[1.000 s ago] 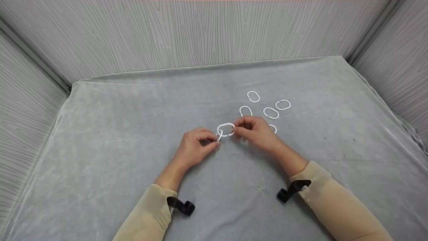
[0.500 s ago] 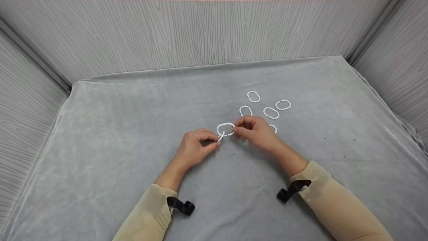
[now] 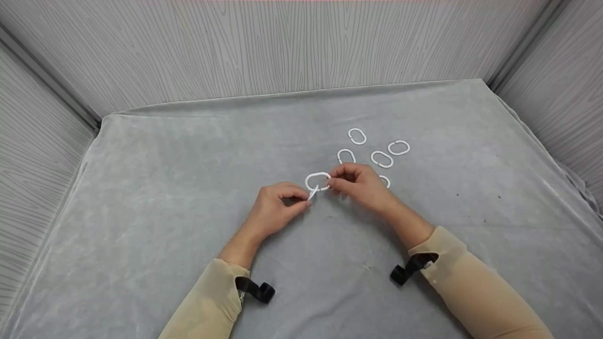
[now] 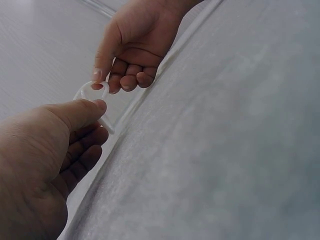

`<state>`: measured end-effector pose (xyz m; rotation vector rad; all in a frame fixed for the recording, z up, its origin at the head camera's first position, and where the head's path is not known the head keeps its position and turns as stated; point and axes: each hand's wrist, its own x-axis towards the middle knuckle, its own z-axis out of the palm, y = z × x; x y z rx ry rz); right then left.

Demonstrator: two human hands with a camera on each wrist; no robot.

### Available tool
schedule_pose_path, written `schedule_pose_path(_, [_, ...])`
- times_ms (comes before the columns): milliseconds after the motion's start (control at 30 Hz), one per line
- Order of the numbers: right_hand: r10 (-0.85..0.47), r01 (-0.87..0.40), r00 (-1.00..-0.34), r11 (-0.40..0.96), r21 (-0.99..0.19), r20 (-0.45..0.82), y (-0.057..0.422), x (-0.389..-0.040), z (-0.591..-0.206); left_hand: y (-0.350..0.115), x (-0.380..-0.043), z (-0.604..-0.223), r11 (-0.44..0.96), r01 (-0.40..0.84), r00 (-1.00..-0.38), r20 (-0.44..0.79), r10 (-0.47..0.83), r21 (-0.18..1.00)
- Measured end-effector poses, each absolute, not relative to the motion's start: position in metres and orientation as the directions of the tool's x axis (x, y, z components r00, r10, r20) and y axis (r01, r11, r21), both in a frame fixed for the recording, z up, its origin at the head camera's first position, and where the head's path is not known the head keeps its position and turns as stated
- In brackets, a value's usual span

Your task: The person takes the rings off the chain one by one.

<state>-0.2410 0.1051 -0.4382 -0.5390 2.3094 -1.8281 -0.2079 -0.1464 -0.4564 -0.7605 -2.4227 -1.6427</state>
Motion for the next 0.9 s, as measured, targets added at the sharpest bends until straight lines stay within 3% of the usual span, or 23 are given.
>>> schedule_pose_path(900, [-0.361,-0.166,-0.928,0.183,-0.969,0.091,0.1043,-0.2412,-0.4385,-0.1466,-0.2073,-0.4561,0.267,0.465,-0.863,0.365,0.349,0.844])
